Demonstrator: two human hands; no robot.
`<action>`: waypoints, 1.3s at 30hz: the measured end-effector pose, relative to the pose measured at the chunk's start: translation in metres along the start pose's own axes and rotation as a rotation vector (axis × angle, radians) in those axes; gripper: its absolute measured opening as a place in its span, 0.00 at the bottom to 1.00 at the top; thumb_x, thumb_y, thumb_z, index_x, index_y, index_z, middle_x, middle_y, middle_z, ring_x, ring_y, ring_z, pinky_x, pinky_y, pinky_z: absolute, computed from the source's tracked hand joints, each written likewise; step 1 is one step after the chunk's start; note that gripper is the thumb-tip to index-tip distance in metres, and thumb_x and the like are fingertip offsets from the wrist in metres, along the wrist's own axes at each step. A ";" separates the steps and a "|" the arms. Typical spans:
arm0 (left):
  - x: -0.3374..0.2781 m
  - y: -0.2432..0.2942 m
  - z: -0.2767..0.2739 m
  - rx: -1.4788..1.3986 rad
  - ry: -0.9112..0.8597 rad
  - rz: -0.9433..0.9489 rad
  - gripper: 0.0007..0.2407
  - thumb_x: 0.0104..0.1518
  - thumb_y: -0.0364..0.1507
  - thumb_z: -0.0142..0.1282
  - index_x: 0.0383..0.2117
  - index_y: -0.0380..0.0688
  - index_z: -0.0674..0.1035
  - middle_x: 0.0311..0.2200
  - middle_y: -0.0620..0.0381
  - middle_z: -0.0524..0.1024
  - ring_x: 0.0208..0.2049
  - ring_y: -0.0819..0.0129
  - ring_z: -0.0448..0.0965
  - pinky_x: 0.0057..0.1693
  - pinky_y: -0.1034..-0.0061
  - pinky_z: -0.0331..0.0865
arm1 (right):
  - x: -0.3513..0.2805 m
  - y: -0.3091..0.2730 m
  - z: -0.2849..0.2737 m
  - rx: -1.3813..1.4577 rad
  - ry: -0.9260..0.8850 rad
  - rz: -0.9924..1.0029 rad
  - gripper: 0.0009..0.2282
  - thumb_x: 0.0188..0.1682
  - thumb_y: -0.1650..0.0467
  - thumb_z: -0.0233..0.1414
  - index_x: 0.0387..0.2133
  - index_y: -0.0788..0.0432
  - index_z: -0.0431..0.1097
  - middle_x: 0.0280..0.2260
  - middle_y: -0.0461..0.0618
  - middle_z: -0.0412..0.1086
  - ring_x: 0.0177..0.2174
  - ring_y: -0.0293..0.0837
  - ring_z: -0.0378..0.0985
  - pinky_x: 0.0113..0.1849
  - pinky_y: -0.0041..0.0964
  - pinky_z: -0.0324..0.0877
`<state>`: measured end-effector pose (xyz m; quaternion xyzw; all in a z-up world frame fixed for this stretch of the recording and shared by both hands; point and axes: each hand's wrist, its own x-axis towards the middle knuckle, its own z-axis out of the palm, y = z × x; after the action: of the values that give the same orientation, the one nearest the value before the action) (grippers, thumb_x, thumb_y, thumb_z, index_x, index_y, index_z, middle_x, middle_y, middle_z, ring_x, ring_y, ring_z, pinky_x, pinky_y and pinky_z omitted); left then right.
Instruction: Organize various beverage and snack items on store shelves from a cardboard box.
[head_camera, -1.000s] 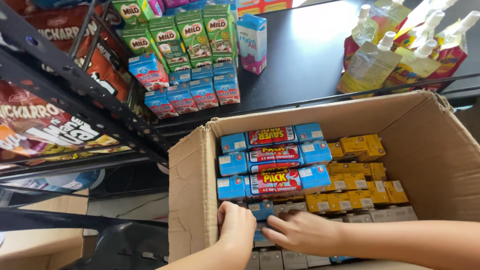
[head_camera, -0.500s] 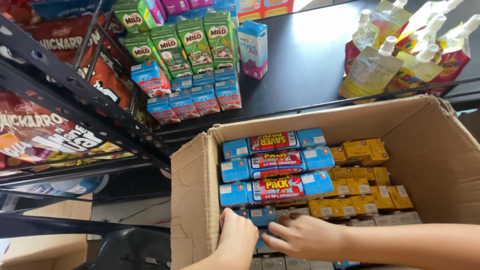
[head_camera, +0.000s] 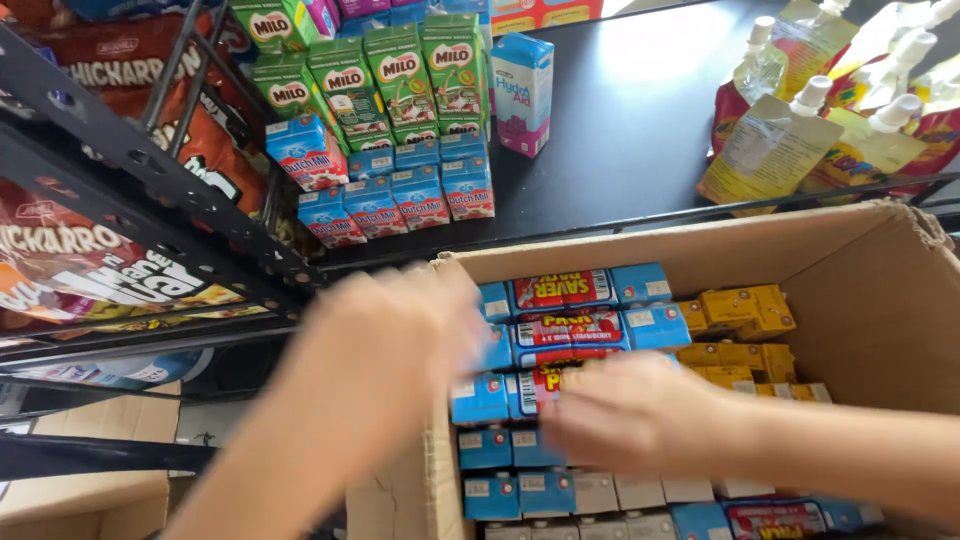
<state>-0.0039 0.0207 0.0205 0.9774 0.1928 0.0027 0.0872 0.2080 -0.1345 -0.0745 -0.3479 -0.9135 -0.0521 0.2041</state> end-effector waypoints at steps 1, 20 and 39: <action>0.008 -0.012 -0.010 0.173 0.177 -0.036 0.10 0.59 0.37 0.56 0.31 0.45 0.77 0.27 0.52 0.78 0.32 0.53 0.81 0.38 0.59 0.75 | 0.008 0.013 -0.005 0.053 0.084 0.115 0.10 0.48 0.68 0.59 0.37 0.61 0.71 0.30 0.48 0.67 0.29 0.46 0.75 0.28 0.40 0.72; 0.097 -0.203 0.051 0.831 0.623 -0.385 0.05 0.57 0.26 0.56 0.38 0.43 0.79 0.40 0.53 0.72 0.42 0.59 0.76 0.50 0.66 0.68 | 0.088 0.201 0.061 -0.189 0.059 0.630 0.27 0.41 0.69 0.61 0.54 0.64 0.64 0.49 0.60 0.61 0.48 0.59 0.70 0.45 0.50 0.72; -0.059 0.056 0.036 -0.219 0.226 0.324 0.15 0.41 0.38 0.64 0.32 0.46 0.76 0.32 0.53 0.73 0.38 0.54 0.77 0.45 0.61 0.69 | 0.014 0.016 -0.076 0.220 0.058 0.723 0.25 0.33 0.66 0.67 0.44 0.55 0.66 0.32 0.50 0.73 0.29 0.45 0.82 0.31 0.37 0.77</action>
<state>-0.0363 -0.0588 -0.0036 0.9737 0.0404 0.1472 0.1692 0.2349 -0.1316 -0.0003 -0.6222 -0.7258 0.1119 0.2711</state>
